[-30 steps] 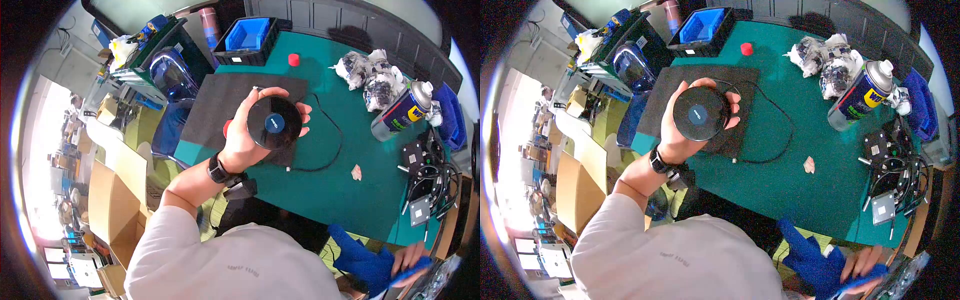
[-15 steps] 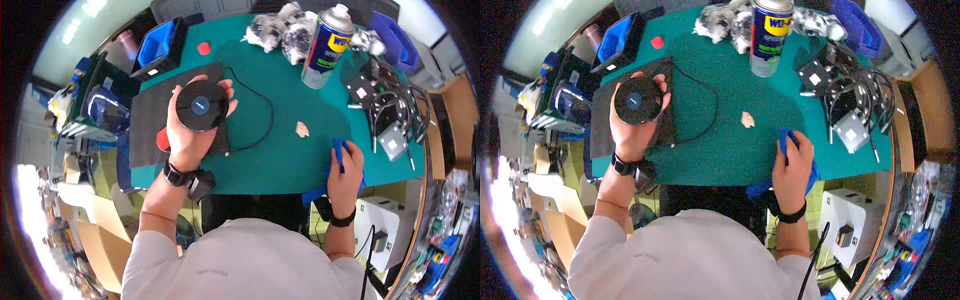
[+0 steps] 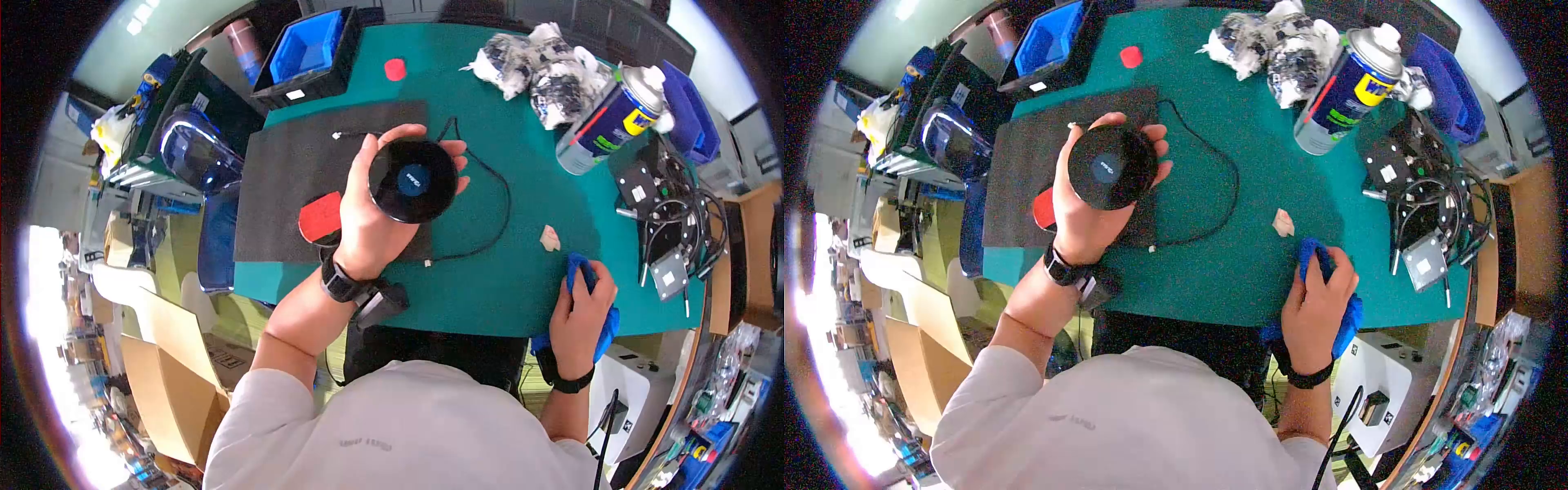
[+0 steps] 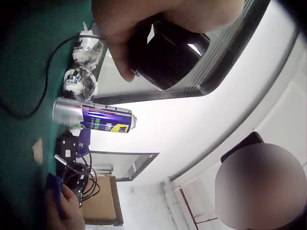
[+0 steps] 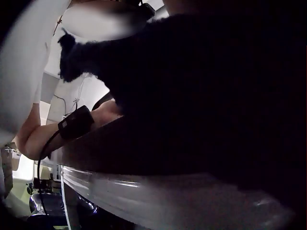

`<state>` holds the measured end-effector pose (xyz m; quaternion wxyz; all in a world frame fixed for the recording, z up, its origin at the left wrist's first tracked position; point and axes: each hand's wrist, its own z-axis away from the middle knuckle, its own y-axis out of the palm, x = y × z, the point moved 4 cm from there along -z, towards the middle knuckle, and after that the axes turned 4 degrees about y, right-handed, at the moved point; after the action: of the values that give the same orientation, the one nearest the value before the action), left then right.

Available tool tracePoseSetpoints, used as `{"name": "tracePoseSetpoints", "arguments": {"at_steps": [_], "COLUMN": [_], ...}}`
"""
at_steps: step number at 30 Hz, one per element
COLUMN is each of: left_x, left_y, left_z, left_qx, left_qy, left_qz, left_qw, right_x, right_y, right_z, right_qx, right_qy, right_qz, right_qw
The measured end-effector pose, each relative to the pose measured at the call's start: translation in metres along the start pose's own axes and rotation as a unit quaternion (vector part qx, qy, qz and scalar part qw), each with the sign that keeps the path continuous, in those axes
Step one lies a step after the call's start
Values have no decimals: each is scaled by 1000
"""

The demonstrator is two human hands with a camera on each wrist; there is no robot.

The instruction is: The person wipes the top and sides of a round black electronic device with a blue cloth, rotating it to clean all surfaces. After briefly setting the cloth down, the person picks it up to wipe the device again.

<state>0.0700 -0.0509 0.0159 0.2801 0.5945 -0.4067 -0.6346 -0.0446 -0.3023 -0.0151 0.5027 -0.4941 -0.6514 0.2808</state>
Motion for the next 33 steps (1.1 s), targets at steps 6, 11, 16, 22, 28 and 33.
{"name": "tracePoseSetpoints", "arguments": {"at_steps": [6,11,16,22,28,33], "left_x": [1,2,3,3,5,16], "left_y": [-4,-7,-7,-8,0,-5], "left_z": [-2,-2,-1,-2,1,3], "left_qx": [25,16,13,12,34,45], "left_qy": [-1,-2,-5,-1,-16,-35], "left_qz": [22,23,20,19,-1,-38], "left_qw": [999,1000,1000,1000,999,998], "right_x": [1,-5,-10,14,87,111], "right_y": [-1,-2,-2,-35,-23,9], "right_z": [-4,-5,-7,-11,-31,-46], "right_qx": [33,10,6,-127,-12,-16], "right_qy": [-1,-6,2,85,-154,-150], "right_qz": [-8,-10,-15,-204,-299,-347], "right_qw": [999,1000,1000,967,942,926]}}
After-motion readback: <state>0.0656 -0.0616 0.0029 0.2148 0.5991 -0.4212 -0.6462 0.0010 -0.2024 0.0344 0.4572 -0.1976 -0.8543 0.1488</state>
